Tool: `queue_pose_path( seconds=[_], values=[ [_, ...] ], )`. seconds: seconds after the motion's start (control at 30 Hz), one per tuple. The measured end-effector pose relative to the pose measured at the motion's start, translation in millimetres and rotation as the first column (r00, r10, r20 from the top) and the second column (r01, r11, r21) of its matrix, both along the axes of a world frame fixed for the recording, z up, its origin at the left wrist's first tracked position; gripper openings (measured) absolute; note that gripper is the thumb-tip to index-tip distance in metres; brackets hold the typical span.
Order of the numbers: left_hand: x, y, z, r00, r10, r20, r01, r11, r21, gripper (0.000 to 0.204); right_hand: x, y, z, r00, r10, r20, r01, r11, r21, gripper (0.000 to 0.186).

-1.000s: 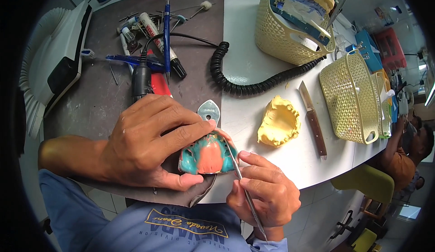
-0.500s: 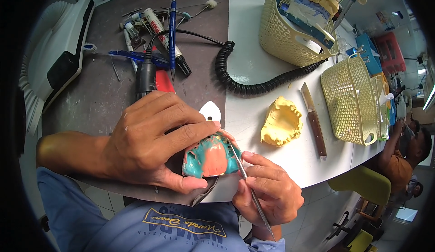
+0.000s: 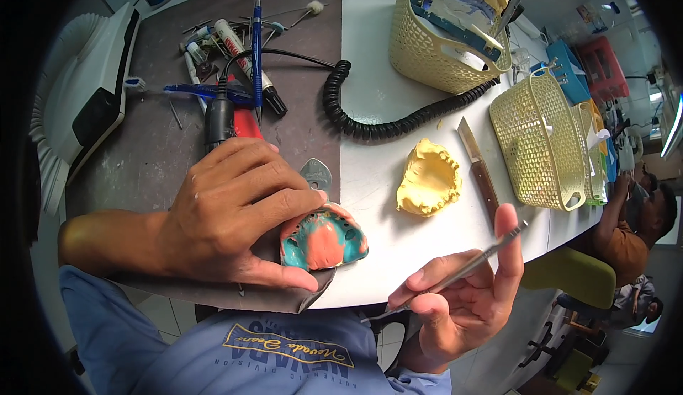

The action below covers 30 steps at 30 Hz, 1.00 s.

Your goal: Adjusting a dental cast and a denture base using hand tools at a laboratory bench.

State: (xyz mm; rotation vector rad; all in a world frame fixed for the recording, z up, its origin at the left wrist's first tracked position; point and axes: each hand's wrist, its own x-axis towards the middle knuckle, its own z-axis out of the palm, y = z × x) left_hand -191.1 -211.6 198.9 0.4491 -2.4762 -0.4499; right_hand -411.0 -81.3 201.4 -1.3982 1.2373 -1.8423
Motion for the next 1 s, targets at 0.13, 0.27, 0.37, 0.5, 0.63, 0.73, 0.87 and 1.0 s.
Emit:
queue_pose_path(
  seconds=[0.13, 0.27, 0.37, 0.5, 0.63, 0.73, 0.87, 1.0],
  values=[
    [-1.1, 0.9, -1.8, 0.999, 0.023, -0.035, -0.023, 1.000, -0.008, 0.071, 0.5, 4.8, -1.3, 0.901, 0.252, 0.352, -0.239, 0.968, -0.080, 0.071],
    [-1.3, 1.2, -1.0, 1.000, 0.008, -0.025, -0.008, 1.000, 0.002, 0.073, -13.3, 13.1, -15.2, 0.765, 0.375, 0.524, -0.326, 0.927, -0.188, 0.046],
    [-1.4, 1.7, -0.4, 1.000, 0.008, -0.001, -0.008, 1.000, 0.016, 0.073, -7.5, 16.7, -17.8, 0.883, 0.327, 0.337, -0.286, 0.944, -0.167, 0.031],
    [-0.9, 2.1, 0.6, 0.999, 0.007, 0.038, -0.008, 1.000, 0.015, 0.073, 8.0, 9.8, -22.5, 0.975, -0.206, -0.086, 0.188, 0.965, -0.182, 0.029],
    [1.3, 2.4, 2.9, 0.996, 0.000, 0.090, -0.002, 1.000, 0.028, 0.073, 12.0, 8.1, -20.3, 0.918, -0.256, -0.303, 0.241, 0.967, -0.086, 0.022],
    [1.7, 1.7, 3.8, 0.994, -0.007, 0.107, 0.004, 0.999, 0.032, 0.073, 13.6, 6.8, -21.4, 0.933, -0.231, -0.277, 0.223, 0.973, -0.062, 0.016],
    [1.0, 1.5, 2.8, 0.993, -0.002, 0.116, -0.001, 1.000, 0.028, 0.072, 13.2, 6.2, -23.5, 0.940, -0.213, -0.268, 0.209, 0.977, -0.041, 0.013],
    [1.0, 2.5, 3.2, 0.994, 0.001, 0.113, -0.004, 1.000, 0.029, 0.071, 10.5, 6.7, -24.4, 0.894, -0.221, -0.389, 0.211, 0.975, -0.067, 0.014]
  ],
)
